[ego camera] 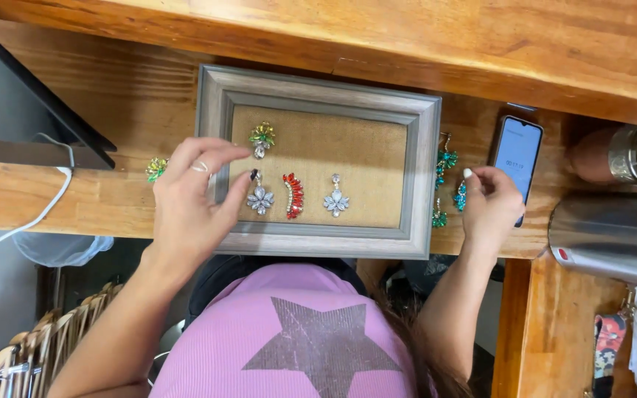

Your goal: Arranging various colorful earrings inside a small picture frame for display

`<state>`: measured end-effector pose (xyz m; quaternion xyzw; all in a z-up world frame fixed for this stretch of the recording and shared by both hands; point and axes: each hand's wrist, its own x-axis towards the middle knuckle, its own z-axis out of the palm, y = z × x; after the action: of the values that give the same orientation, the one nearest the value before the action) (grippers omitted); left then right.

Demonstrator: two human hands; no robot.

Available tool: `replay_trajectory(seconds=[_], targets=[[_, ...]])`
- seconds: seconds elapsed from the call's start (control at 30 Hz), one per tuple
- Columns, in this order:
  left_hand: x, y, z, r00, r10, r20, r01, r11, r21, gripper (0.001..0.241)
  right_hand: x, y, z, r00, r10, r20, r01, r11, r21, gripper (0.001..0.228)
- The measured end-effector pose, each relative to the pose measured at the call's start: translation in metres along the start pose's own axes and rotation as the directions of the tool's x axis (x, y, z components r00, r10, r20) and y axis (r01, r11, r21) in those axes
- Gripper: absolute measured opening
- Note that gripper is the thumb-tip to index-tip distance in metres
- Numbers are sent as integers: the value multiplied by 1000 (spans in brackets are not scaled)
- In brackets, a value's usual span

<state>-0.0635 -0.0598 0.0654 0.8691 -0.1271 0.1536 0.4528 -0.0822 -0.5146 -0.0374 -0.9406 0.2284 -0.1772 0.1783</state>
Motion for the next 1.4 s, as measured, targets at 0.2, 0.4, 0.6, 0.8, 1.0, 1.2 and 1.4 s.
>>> replay_trajectory(seconds=[0.2, 0.4, 0.6, 0.8, 1.0, 1.2, 1.4], targets=[[-20, 7, -5, 997, -4, -73, 2, 1000, -22, 25, 41, -16, 11, 963, 37, 267, -14, 996, -88, 25], [-23, 9, -9, 993, -13, -115, 12, 1000, -12, 22, 56, 9, 42, 946, 8, 323, 35, 991, -127, 19], [-23, 10, -7, 994, -3, -114, -2, 999, -40, 22, 38, -19, 25, 936, 62, 348, -62, 998, -13, 14], [-20, 16, -7, 994, 1, -108, -6, 999, -52, 23, 13, -38, -15, 978, -22, 206, -20, 980, 199, 11], [-25, 10, -15, 998, 17, -61, -18, 1000, -10, 16, 3, -77, -56, 988, -151, 21, 113, 821, 560, 10], [-30, -13, -21, 985, -11, -172, 41, 984, 172, 16, 1, -166, -46, 870, -399, 288, 112, 730, 674, 19], [-33, -43, -25, 959, -263, -111, 285, 866, 410, 30, 5, -210, 40, 722, -433, 539, -66, 733, 677, 14]])
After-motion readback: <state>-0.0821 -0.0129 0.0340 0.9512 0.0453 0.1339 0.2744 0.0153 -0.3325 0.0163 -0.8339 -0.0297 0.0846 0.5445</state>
